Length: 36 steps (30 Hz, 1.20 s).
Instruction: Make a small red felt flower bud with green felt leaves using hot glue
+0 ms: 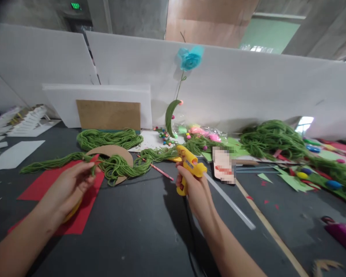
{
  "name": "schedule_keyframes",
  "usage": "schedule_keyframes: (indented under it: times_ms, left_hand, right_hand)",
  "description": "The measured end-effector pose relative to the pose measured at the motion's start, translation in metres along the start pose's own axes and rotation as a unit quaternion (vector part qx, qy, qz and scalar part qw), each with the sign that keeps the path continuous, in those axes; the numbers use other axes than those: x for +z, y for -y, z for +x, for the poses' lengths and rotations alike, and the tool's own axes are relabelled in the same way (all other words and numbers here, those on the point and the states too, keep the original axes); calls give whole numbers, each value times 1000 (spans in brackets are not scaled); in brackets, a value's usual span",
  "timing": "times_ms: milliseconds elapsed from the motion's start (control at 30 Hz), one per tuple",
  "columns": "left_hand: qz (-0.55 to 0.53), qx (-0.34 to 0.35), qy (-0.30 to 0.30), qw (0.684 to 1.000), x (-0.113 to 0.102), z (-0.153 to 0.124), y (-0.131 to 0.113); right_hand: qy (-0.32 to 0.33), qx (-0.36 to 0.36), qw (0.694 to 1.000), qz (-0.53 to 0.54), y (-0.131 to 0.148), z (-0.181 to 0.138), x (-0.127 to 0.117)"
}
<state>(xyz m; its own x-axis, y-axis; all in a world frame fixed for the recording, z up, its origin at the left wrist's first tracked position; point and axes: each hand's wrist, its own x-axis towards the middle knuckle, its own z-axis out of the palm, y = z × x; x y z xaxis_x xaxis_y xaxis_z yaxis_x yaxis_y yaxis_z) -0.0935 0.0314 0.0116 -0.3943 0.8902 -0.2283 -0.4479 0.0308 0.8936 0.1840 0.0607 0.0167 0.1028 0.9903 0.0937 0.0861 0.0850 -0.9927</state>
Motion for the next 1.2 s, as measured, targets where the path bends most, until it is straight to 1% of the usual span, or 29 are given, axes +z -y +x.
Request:
schedule_keyframes:
  times_ms: [67,100,167,233,300,367,400,500,533,567,600,667,733,767,833,900,967,1033,1100,1200]
  left_hand:
    - [8,-18,19,1000,6,-6,5]
    - [5,-15,15,1000,6,-7,5]
    - [-14,5,-13,1000,0,-2,-1]
    - [-40,34,-50,997,-12,8,-12]
    - [-56,64,-70,994,-22,17,-22]
    - [-47,55,-54,996,-23,18,-24]
    - [-33,47,-41,998,-19,14,-20]
    - [45,8,31,998,3,-10,-1]
    - [87,-8,63,994,11,-21,6]
    - [173,-8,107,979,19,-31,13]
    - [233,5,138,963,25,-41,19]
    - [284,38,151,946,33,-57,26]
    - [316,63,160,933,35,-67,30]
    - [331,85,160,926,34,-69,31]
    - [361,130,158,910,33,-73,33]
    - [369,148,161,904,33,-75,32]
    - [351,115,166,914,35,-76,30]
    - [327,59,159,930,37,-74,28]
    - [305,-3,158,939,38,-70,28]
    - [259,-90,192,942,36,-61,28]
  right_hand:
    - [-21,12,996,84,4,-1,0]
    - [-36,27,989,140,5,0,-1]
    - [-68,56,969,230,4,6,-5]
    - [-92,62,960,256,0,14,-10]
    - [-111,62,956,264,-5,21,-13]
    - [-112,62,955,267,-8,23,-12]
    - [-105,62,957,265,-7,21,-10]
    - [-54,59,966,245,-3,4,1]
    - [-25,59,970,233,-1,-5,5]
    - [28,51,978,200,1,-13,10]
    - [78,49,981,173,3,-22,14]
    - [167,65,976,127,4,-37,21]
    - [206,71,969,119,5,-48,28]
    - [240,70,962,110,5,-52,31]
    - [268,72,955,102,4,-58,36]
    - [277,88,953,86,4,-61,40]
    - [278,104,953,55,3,-62,42]
    - [259,94,961,16,4,-59,40]
    - [220,54,974,-18,3,-52,36]
    - [122,-38,990,-63,2,-37,25]
